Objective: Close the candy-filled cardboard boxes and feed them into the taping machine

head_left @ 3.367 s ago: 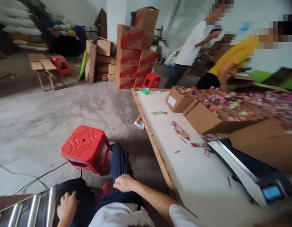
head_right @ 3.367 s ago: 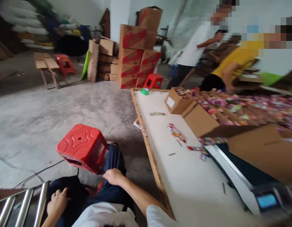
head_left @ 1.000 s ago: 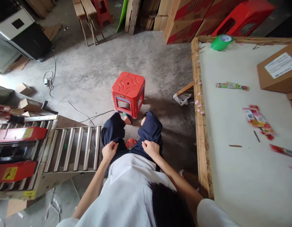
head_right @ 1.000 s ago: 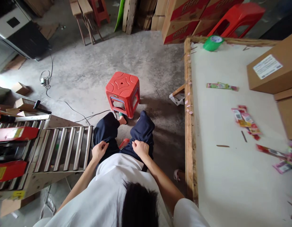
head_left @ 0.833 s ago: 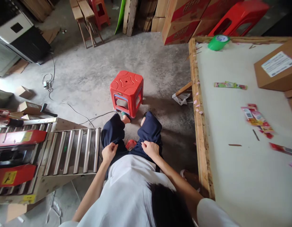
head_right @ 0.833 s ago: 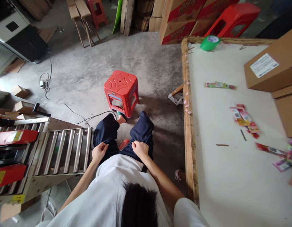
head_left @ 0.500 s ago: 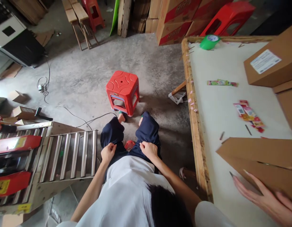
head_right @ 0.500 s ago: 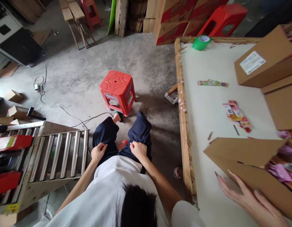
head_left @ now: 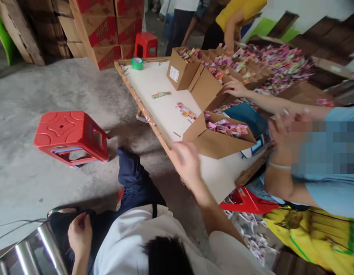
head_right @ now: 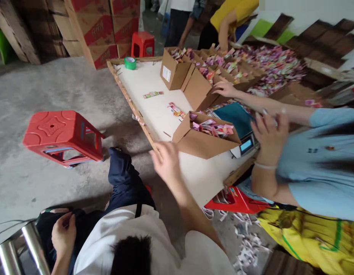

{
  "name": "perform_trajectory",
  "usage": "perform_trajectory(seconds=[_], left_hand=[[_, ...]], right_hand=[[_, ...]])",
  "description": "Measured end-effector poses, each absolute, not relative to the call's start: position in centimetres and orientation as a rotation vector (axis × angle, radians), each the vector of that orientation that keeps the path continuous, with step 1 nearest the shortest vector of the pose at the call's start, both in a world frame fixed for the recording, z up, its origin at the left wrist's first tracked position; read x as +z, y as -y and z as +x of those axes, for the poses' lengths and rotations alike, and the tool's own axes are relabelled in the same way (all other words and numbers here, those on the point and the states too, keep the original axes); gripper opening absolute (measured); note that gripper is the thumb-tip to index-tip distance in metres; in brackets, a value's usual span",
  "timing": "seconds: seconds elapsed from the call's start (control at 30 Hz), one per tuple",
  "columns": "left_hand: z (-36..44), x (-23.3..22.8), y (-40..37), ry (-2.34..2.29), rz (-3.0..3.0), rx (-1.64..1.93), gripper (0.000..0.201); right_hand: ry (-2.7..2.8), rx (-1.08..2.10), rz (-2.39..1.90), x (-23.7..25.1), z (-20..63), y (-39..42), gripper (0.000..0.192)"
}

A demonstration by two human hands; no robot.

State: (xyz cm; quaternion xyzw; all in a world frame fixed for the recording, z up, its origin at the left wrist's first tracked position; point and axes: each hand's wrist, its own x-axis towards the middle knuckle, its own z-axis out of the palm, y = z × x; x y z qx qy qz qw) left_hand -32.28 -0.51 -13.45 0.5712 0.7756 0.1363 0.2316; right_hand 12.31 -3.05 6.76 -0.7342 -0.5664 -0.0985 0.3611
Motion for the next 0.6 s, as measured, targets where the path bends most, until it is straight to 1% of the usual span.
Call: perform_trajectory(seconds=[0.03, 0.07, 0.1, 0.17, 0.27, 0.33, 0.4, 0.43, 0.53, 0.6], left_hand=[[-31.6, -13.6, -0.4, -2.080, 1.573, 0.421, 0.039], [-30.6, -13.6, -1.6, -2.022, 1.570, 0.460, 0.038], [-29.2, -13.6, -2.9, -1.952, 1.570, 0.500, 0.038], [-25.6, -13.2, -5.8, -1.756, 1.612, 0.577, 0.035], [-19.1, -11.8, -10.0, -1.374, 1.732, 0.666, 0.033], [-15.6, -10.9, -12.7, -1.276, 1.668, 0.720, 0.038], [-13.9, -10.3, -15.8, -1.428, 1.423, 0.790, 0.049], [-13.9, -10.2, -17.5, -1.547, 1.280, 0.818, 0.051], [-16.8, -10.3, -22.4, -1.857, 1.010, 0.829, 0.043], [-19.7, -10.0, -24.8, -1.976, 0.964, 0.795, 0.045]], right_hand=[[1.324, -0.451, -1.985, 8.3, 14.9, 3.6, 0.029], [1.223, -0.569, -2.089, 9.4, 17.4, 3.9, 0.035], [1.160, -0.618, -2.185, 10.0, 19.5, 3.9, 0.041], [1.118, -0.569, -2.368, 9.9, 22.4, 3.0, 0.050], [1.080, -0.497, -2.579, 8.4, 23.4, 1.0, 0.047], [1.026, -0.542, -2.674, 7.6, 22.9, 0.2, 0.041], [1.007, -0.575, -2.732, 7.3, 22.6, 0.2, 0.036], [1.014, -0.590, -2.748, 7.2, 22.7, 0.5, 0.034], [1.093, -0.636, -2.721, 6.4, 24.6, 1.3, 0.036], [1.148, -0.626, -2.645, 5.6, 26.4, 1.6, 0.042]])
